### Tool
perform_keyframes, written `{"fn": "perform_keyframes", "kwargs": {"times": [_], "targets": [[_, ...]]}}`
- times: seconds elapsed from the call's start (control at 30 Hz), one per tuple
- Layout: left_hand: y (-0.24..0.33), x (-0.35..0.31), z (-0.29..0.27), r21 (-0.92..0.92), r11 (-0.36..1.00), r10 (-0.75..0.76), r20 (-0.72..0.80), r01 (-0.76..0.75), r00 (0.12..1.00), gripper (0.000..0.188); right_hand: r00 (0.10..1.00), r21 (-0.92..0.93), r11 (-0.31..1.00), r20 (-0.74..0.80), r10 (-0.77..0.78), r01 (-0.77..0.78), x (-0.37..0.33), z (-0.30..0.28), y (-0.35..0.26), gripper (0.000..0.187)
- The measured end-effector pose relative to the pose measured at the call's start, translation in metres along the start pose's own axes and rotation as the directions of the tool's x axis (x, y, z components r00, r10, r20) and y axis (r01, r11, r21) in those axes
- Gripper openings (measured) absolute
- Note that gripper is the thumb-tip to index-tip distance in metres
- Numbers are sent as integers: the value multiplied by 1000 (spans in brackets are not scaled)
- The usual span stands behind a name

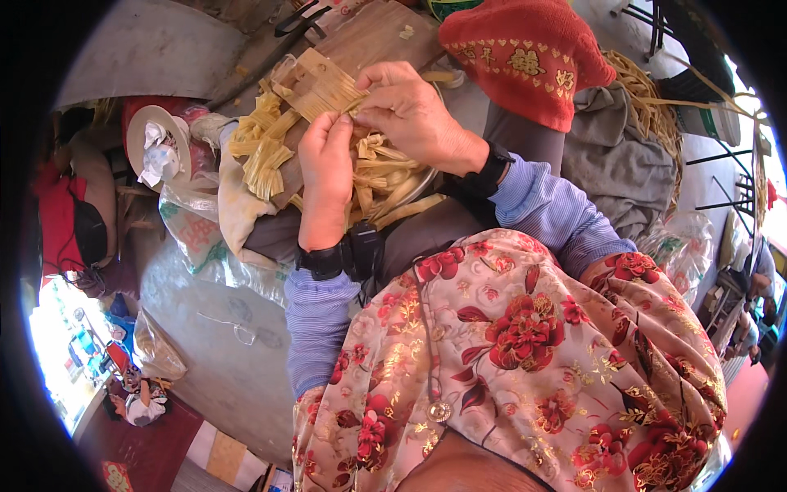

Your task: The person folds and rolls yellow paper strips by hand, inserting them into a wooden slot or holder while sitting on the floor.

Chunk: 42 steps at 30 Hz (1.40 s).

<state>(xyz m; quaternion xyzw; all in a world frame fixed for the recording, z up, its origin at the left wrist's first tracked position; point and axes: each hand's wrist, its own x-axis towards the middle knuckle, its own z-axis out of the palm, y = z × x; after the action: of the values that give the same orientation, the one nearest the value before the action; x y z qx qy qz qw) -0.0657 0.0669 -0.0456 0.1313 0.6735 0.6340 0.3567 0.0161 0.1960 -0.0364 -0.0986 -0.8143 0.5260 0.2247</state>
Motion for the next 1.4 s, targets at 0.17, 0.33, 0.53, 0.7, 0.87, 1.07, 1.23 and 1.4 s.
{"fn": "perform_keyframes", "kwargs": {"times": [0.17,0.33,0.53,0.7,0.87,1.07,1.23,1.4], "targets": [[12,-42,18,-466,755,-431,179,462,884,19,989,34,999,-150,-7,12,18,-11,-1,6],[8,-39,-4,65,996,48,113,-55,992,19,961,262,934,-70,269,-242,18,-9,14,19],[19,-34,-19,719,565,450,142,-404,882,15,945,69,987,306,115,-142,29,-38,7,33],[19,-23,-35,504,810,225,206,-300,952,16,749,3,930,593,295,-368,36,-51,-13,30],[38,-24,-62,121,974,-228,464,193,856,21,655,-27,937,707,265,-349,43,-66,-15,31],[23,11,-72,216,973,-123,183,82,975,16,888,-75,962,372,271,-263,57,-30,14,25],[23,27,-74,235,972,-49,117,20,992,15,895,-280,934,321,308,-222,70,-26,31,24],[3,54,-73,199,980,-20,85,2,996,15,933,-347,935,309,183,-68,76,-23,50,21]]}}
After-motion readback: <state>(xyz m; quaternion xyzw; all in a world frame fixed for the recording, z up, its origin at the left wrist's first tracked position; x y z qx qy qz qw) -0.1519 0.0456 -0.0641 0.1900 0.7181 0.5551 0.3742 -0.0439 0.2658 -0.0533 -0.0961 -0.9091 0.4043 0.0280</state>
